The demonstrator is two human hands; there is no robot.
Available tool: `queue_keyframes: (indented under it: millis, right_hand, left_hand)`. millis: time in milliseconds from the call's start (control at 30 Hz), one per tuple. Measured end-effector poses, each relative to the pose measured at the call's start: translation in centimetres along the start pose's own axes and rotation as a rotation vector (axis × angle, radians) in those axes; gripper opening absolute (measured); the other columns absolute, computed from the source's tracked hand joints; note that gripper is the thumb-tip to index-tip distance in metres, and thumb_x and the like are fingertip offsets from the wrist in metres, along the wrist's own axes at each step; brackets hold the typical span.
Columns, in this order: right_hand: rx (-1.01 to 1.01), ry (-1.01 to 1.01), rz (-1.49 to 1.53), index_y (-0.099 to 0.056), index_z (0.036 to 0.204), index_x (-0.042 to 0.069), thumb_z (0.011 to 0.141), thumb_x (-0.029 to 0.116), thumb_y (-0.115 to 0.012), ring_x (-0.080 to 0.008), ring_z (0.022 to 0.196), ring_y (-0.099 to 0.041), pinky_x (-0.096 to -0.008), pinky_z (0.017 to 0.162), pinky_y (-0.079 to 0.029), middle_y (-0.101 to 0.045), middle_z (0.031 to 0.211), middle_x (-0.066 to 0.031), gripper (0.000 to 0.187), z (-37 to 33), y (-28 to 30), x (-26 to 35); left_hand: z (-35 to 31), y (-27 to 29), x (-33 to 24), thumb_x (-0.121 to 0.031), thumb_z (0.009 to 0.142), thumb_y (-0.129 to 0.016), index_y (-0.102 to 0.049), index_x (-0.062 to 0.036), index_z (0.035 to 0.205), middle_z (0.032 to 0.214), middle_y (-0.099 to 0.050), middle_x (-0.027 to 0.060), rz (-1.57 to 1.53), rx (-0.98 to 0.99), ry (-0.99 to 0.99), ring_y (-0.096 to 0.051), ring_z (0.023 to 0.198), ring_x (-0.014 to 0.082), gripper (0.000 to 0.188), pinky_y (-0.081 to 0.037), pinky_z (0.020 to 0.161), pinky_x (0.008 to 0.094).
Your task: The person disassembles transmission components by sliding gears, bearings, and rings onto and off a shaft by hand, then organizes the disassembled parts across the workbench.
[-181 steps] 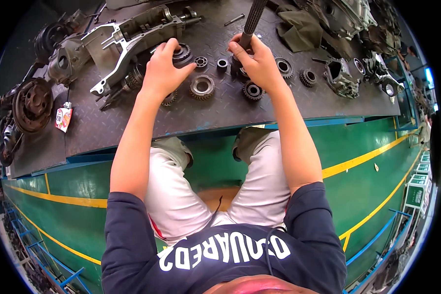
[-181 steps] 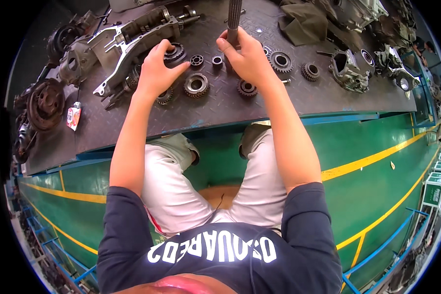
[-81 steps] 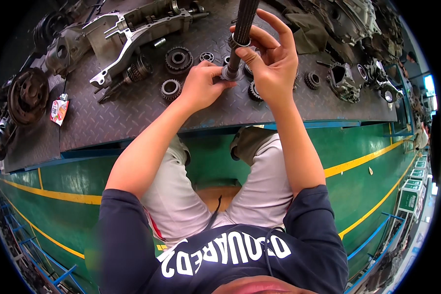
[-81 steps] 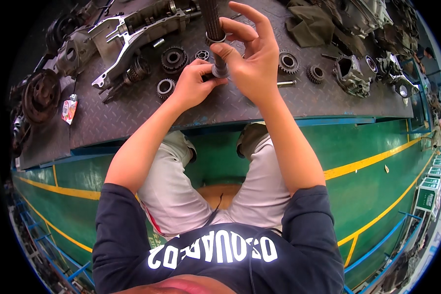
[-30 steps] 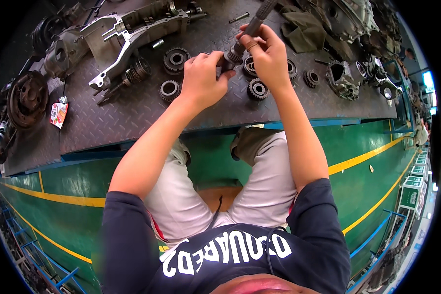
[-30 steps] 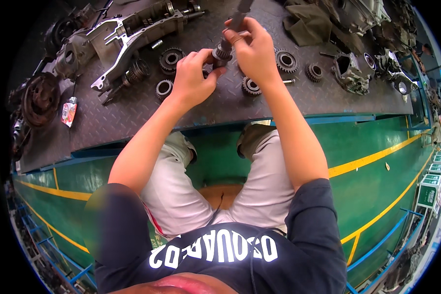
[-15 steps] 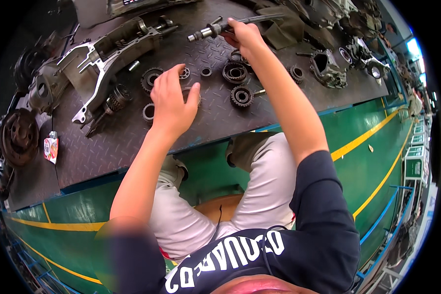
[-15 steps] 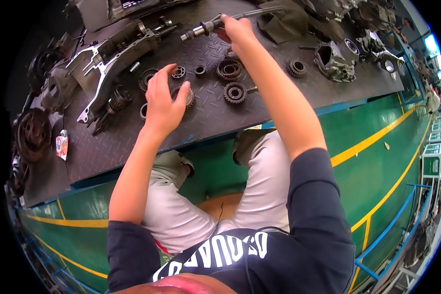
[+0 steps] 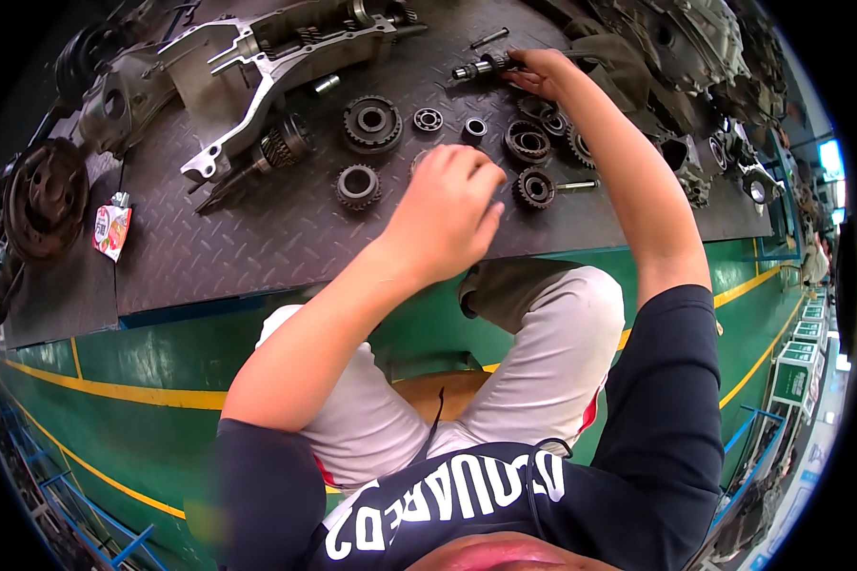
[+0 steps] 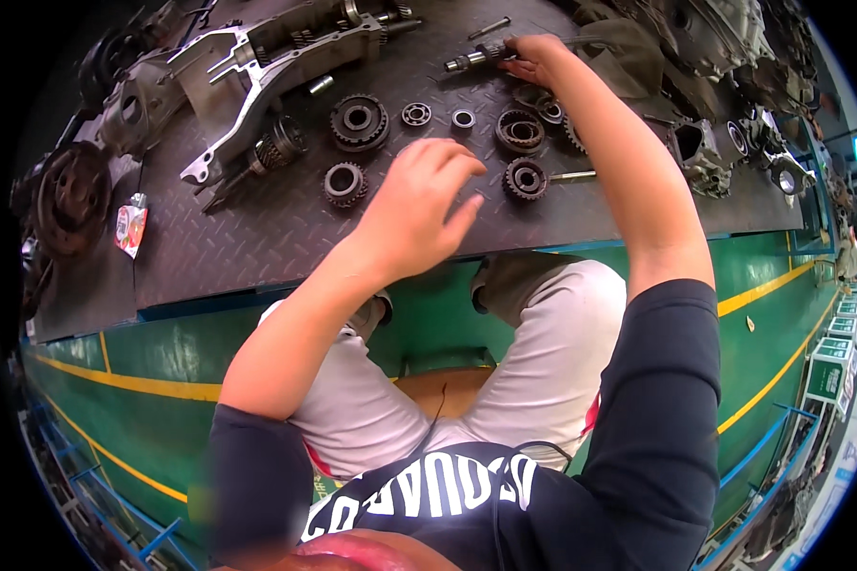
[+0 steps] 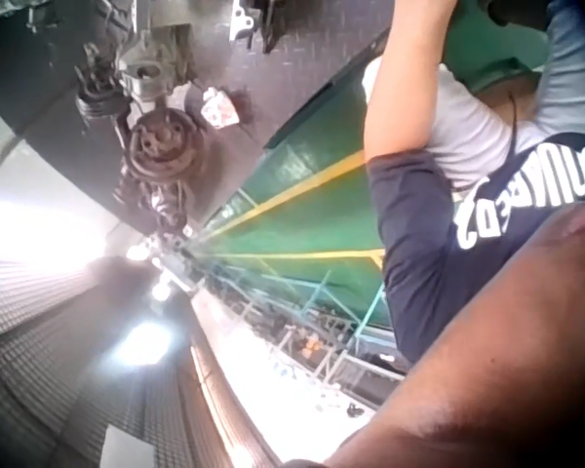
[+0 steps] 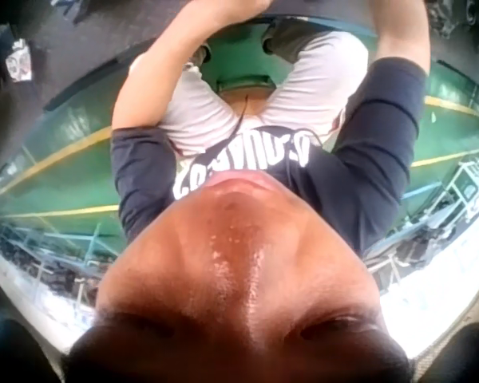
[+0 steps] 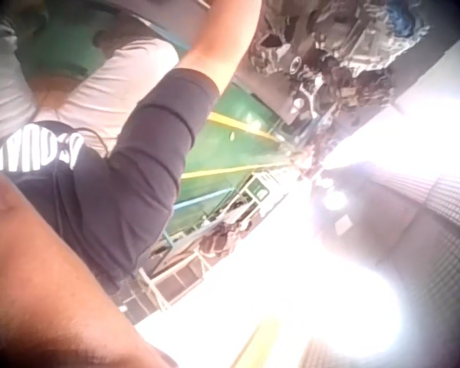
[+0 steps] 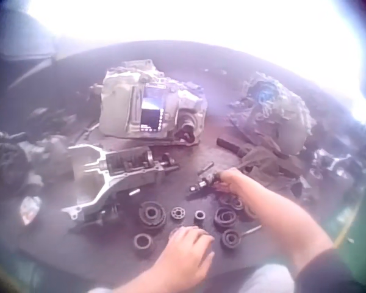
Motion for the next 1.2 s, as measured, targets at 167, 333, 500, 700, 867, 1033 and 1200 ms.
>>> queue_keyframes:
  millis: [167, 333, 500, 700, 867, 1033, 1200]
  right_hand:
    - [-0.023, 0.013, -0.012, -0.065, 0.118, -0.002, 0.101, 0.017, -0.076, -0.0268, 0.086, -0.081, -0.0269, 0.060, -0.065, -0.077, 0.104, -0.0145, 0.028, -1.3, -1.5, 0.1]
    - [-0.218, 0.335, -0.555, -0.063, 0.116, -0.009, 0.095, 0.022, -0.083, -0.0262, 0.078, -0.079, -0.0309, 0.056, -0.064, -0.075, 0.105, -0.0185, 0.043, -1.8, 2.3, 2.5]
    - [0.247, 0.966, -0.800, -0.057, 0.145, 0.006, 0.101, 0.019, -0.072, -0.0261, 0.131, -0.063, -0.0402, 0.106, -0.056, -0.066, 0.138, -0.0129, 0.049, -8.4, 3.2, 0.3]
    - [0.028, 0.777, -0.819, -0.048, 0.159, 0.014, 0.083, 0.001, -0.060, -0.0369, 0.146, -0.049, -0.0412, 0.122, -0.040, -0.054, 0.154, -0.0223, 0.078, -13.9, 14.8, -6.2]
    - [-0.198, 0.695, -0.938, -0.050, 0.160, 0.029, 0.079, 0.018, -0.073, -0.0444, 0.147, -0.045, -0.0499, 0.122, -0.040, -0.050, 0.156, -0.0258, 0.085, -13.7, 20.3, -12.3]
    - [-0.292, 0.845, -0.651, -0.061, 0.147, 0.014, 0.077, 0.024, -0.083, -0.0403, 0.126, -0.064, -0.0446, 0.110, -0.052, -0.069, 0.134, -0.0200, 0.075, -14.0, 20.9, -12.7]
    - [-0.337, 0.789, -0.532, -0.062, 0.142, 0.014, 0.077, 0.022, -0.086, -0.0373, 0.121, -0.068, -0.0430, 0.107, -0.054, -0.072, 0.126, -0.0229, 0.070, -14.6, 20.1, -12.2]
  left_hand:
    - [-0.7, -0.5, -1.2, -0.009, 0.088, -0.076, -0.067, 0.0003, 0.116, 0.121, -0.065, 0.0185, 0.012, 0.059, -0.026, -0.058, 0.121, 0.0396, 0.031, -0.048, 0.109, 0.0472]
    - [-0.2, -0.6, -0.6, -0.012, 0.090, -0.076, -0.070, -0.0007, 0.113, 0.120, -0.065, 0.0193, -0.032, 0.139, -0.022, -0.059, 0.121, 0.0385, 0.027, -0.050, 0.107, 0.0462]
    - [-1.2, 4.4, 4.9, -0.016, 0.095, -0.074, -0.074, -0.0029, 0.118, 0.123, -0.071, 0.0163, 0.107, -0.003, 0.112, -0.064, 0.120, 0.0361, 0.026, -0.050, 0.107, 0.0439]
    - [-2.0, 7.9, 6.2, -0.015, 0.097, -0.072, -0.074, -0.0042, 0.122, 0.131, -0.070, 0.0158, 0.159, 0.001, 0.231, -0.063, 0.128, 0.0341, 0.027, -0.048, 0.111, 0.0409]
    - [-2.8, 7.8, 6.7, -0.016, 0.095, -0.075, -0.076, -0.0064, 0.122, 0.136, -0.068, 0.0157, 0.167, 0.033, 0.202, -0.059, 0.136, 0.0344, 0.029, -0.046, 0.116, 0.0429]
    - [-3.9, 9.2, 7.1, -0.016, 0.095, -0.074, -0.075, -0.0050, 0.123, 0.134, -0.070, 0.0141, 0.052, 0.003, 0.284, -0.064, 0.130, 0.0333, 0.030, -0.046, 0.115, 0.0398]
    - [-3.8, 9.7, 7.7, -0.013, 0.098, -0.072, -0.074, -0.0011, 0.124, 0.127, -0.072, 0.0121, -0.146, -0.066, 0.372, -0.068, 0.121, 0.0232, 0.029, -0.049, 0.108, 0.0341]
Point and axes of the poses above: each hand's wrist, its own z-axis towards the middle knuckle, its own y-axis out of the back of the hand, x = y × z, the point moved 4 cm from there along z, towards the middle knuckle
